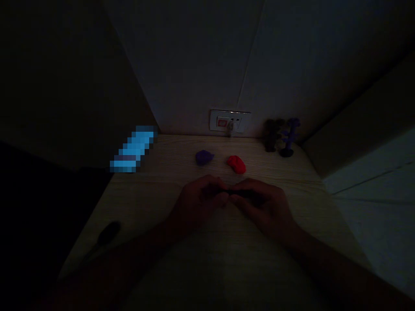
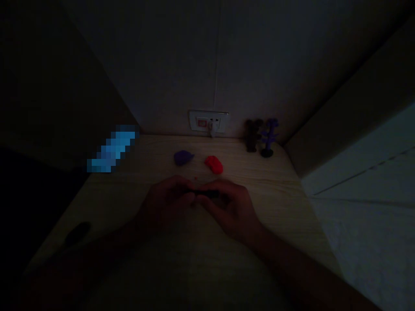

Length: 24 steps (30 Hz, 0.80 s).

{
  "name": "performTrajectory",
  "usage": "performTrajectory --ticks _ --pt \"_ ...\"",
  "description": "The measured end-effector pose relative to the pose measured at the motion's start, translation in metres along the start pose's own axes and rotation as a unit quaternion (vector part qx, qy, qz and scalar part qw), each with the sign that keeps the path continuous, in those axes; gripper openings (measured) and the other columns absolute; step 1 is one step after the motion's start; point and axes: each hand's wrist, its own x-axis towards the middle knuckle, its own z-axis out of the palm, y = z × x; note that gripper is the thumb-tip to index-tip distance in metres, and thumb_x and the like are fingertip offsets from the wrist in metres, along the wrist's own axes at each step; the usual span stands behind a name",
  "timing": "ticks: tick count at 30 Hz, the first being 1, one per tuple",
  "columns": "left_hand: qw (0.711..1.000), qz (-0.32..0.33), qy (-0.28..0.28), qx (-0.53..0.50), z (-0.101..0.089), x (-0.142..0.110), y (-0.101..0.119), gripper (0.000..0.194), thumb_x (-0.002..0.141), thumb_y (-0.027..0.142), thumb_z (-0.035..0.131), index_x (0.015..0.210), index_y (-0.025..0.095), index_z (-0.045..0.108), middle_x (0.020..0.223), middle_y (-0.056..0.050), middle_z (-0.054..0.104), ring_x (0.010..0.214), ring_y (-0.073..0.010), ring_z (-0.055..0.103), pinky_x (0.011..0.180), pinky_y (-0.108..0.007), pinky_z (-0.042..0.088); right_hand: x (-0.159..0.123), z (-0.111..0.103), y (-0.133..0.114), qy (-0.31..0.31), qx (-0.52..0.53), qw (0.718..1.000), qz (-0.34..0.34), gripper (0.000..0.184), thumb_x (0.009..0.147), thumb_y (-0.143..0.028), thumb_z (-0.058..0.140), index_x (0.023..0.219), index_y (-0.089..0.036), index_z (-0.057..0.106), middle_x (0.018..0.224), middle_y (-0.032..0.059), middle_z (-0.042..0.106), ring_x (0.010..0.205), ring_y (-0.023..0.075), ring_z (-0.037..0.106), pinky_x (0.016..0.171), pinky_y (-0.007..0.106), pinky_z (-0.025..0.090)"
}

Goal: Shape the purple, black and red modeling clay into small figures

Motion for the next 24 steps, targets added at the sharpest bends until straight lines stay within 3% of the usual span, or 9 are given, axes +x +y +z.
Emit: performTrajectory --ticks 7,13,20,24 --pt "1.0 -0.006 -0.02 -0.014 -0.0001 0.0011 -0.0004 0.016 0.087 0.03 0.076 0.093 0.02 0.065 0.075 0.001 0.072 0.068 -0.016 0.07 0.069 -0.031 0.06 0.0002 -0.0007 0.0041 0.011 -0.005 0.999 -0.051 0.013 0.089 -0.032 0.082 0.101 -0.026 0.081 0.096 0.0055 0.082 0.089 0.0239 0.076 0.075 0.036 0.061" --pt "1.0 -0.008 0.02 0.004 0.0023 0.0003 0.0065 0.013 0.082 0.023 0.077 0.09 0.019 0.067 0.071 0.001 0.071 0.065 -0.0156 0.07 0.067 -0.03 0.06 0.0008 -0.0001 0.0011 0.004 0.001 1.0 0.009 0.014 0.089 -0.031 0.081 0.101 -0.024 0.082 0.089 0.0042 0.082 0.075 0.0205 0.074 0.063 0.031 0.056" --pt "1.0 0.008 0.013 0.016 0.0001 -0.0021 0.0018 0.013 0.085 0.025 0.078 0.093 0.02 0.069 0.075 0.0 0.073 0.071 -0.017 0.072 0.072 -0.031 0.061 0.0008 0.0001 -0.0005 0.029 0.004 1.0 0.011 0.01 0.087 -0.031 0.082 0.094 -0.024 0.084 0.086 0.0041 0.081 0.071 0.0195 0.072 0.059 0.03 0.054" --pt "1.0 0.008 0.023 0.0 0.001 -0.0018 0.0023 0.014 0.085 0.026 0.079 0.092 0.02 0.068 0.075 0.001 0.073 0.07 -0.0164 0.072 0.07 -0.03 0.061 0.0009 0.001 -0.0006 0.022 0.022 0.999 0.026 0.015 0.086 -0.029 0.081 0.1 -0.024 0.083 0.088 0.0041 0.083 0.073 0.0199 0.075 0.061 0.029 0.057"
